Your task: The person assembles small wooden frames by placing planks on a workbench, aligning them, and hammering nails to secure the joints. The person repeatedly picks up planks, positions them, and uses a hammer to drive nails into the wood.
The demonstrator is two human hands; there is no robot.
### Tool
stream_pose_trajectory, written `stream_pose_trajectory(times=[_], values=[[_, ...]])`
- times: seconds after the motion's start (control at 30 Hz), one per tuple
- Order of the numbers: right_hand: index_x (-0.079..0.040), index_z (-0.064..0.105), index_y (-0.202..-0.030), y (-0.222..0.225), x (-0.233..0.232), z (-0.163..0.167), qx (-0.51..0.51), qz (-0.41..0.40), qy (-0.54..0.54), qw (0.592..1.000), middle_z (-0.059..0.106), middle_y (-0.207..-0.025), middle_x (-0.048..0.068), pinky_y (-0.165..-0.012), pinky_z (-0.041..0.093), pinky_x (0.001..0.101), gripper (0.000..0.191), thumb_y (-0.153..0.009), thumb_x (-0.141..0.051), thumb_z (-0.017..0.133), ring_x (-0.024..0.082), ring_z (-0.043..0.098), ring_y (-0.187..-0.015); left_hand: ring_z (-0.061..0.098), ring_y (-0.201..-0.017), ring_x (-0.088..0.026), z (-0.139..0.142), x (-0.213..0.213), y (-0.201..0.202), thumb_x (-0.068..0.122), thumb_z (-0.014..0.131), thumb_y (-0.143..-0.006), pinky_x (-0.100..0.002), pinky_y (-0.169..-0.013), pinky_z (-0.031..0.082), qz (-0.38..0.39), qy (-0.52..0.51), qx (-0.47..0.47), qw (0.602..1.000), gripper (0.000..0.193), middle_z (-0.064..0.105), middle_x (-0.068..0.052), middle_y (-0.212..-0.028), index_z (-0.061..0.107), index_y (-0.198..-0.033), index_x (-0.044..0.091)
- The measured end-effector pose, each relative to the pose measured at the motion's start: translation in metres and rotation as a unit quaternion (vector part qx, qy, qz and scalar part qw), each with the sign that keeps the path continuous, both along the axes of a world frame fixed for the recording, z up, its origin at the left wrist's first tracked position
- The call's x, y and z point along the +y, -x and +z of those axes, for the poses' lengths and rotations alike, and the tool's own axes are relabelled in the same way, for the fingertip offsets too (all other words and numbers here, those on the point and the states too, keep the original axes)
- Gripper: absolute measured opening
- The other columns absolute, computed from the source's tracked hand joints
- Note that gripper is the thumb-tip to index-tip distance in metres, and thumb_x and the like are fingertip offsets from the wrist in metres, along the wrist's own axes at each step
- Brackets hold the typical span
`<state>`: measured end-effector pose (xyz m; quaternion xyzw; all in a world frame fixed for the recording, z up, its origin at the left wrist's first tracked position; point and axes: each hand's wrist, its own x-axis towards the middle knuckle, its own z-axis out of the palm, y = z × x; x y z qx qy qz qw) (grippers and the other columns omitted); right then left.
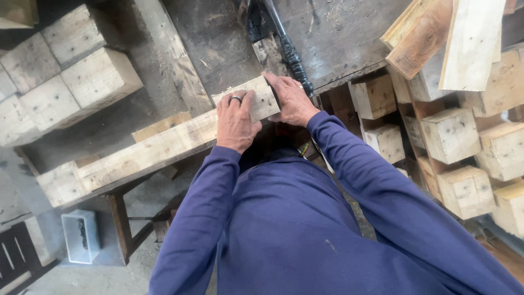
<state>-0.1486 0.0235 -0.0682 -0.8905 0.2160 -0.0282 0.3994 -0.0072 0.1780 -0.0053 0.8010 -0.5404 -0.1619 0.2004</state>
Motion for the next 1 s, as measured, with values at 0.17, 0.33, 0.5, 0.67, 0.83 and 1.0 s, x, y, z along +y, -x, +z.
stream_pose_trajectory(times=[0.17,0.33,0.5,0.67,0.83,1.0], values=[[-0.017,0.028,-0.158,0.002,0.000,0.002,0.007,-0.004,-0.015,1.000,0.047,-0.153,0.017,-0.118,0.030,0.0513,0.119,-0.060,-0.022,0.096,0.040,0.041,-0.141,0.048,-0.126,-0.036,0.003,0.002,0.001,0.013,0.085,-0.064,-0.048,-0.113,0.036,-0.010,-0.001,0.017,1.000,0.078,0.057,-0.012,-0.133,0.057,-0.137,0.005],[-0.017,0.027,-0.158,0.003,-0.001,0.000,0.000,-0.001,-0.028,1.000,0.049,-0.149,0.016,-0.119,0.028,0.0528,0.120,-0.059,-0.020,0.095,0.039,0.041,-0.142,0.048,-0.126,-0.036,0.004,0.002,0.000,0.011,0.085,-0.061,-0.048,-0.112,0.035,-0.010,0.014,0.026,1.000,0.080,0.057,-0.013,-0.132,0.057,-0.135,0.005],[-0.019,0.027,-0.159,0.005,-0.002,-0.005,0.013,-0.009,-0.032,0.999,0.048,-0.149,0.017,-0.119,0.029,0.0520,0.117,-0.063,-0.021,0.094,0.040,0.041,-0.141,0.049,-0.126,-0.035,0.003,0.004,-0.002,0.010,0.086,-0.065,-0.047,-0.113,0.037,-0.023,0.016,0.033,0.999,0.079,0.058,-0.011,-0.134,0.057,-0.138,0.006],[-0.018,0.026,-0.158,0.005,-0.003,-0.008,-0.003,-0.002,-0.035,0.999,0.048,-0.150,0.015,-0.119,0.027,0.0534,0.119,-0.061,-0.021,0.095,0.038,0.040,-0.142,0.049,-0.126,-0.035,0.002,0.003,-0.001,0.013,0.089,-0.062,-0.048,-0.112,0.037,-0.023,0.009,0.018,1.000,0.082,0.058,-0.012,-0.133,0.057,-0.137,0.006],[-0.018,0.026,-0.159,0.004,-0.007,-0.006,0.000,0.009,-0.038,0.999,0.047,-0.152,0.015,-0.119,0.027,0.0527,0.120,-0.060,-0.019,0.095,0.038,0.040,-0.142,0.049,-0.125,-0.035,0.001,0.000,0.001,0.015,0.090,-0.063,-0.048,-0.112,0.036,-0.021,0.005,0.008,1.000,0.082,0.058,-0.012,-0.133,0.056,-0.136,0.004],[-0.016,0.028,-0.157,0.004,-0.006,-0.003,-0.002,0.004,-0.026,1.000,0.048,-0.151,0.015,-0.119,0.028,0.0524,0.119,-0.060,-0.018,0.096,0.038,0.042,-0.141,0.050,-0.124,-0.035,-0.001,-0.001,0.002,0.016,0.089,-0.064,-0.048,-0.112,0.036,-0.016,-0.005,0.003,1.000,0.080,0.058,-0.012,-0.133,0.057,-0.136,0.004]])
